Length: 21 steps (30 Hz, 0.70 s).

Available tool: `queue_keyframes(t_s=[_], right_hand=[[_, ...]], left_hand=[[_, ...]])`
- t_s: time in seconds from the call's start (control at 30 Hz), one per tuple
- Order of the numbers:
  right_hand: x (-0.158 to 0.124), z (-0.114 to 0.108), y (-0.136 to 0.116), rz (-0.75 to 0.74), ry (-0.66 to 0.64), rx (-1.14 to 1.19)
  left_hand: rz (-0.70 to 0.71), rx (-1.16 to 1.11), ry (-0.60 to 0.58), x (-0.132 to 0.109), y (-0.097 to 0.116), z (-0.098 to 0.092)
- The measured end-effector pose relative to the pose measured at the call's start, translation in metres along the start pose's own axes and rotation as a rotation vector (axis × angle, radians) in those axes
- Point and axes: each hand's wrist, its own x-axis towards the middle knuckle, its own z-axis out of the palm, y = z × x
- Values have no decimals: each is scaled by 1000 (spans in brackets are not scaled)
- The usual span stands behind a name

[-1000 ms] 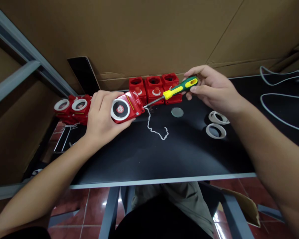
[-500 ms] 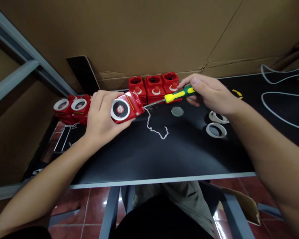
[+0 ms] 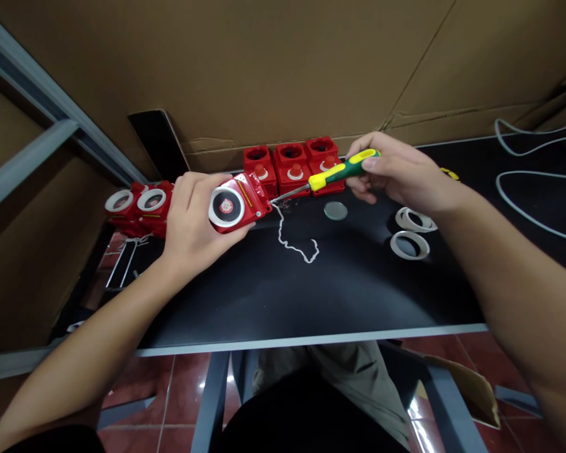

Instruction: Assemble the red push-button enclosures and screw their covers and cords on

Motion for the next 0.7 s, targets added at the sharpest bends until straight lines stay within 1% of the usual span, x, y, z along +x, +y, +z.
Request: queue_keyframes(t_s=[0.3, 0.5, 0.7], right_hand=[[0, 1, -4, 3, -29, -64], [-1, 2, -5, 6, 41, -145], [-1, 3, 2, 0, 109, -170]], left_hand=[[-17, 13, -9, 0, 4, -2], [1, 13, -23, -1, 6, -2], [3, 8, -19, -2, 7, -1]])
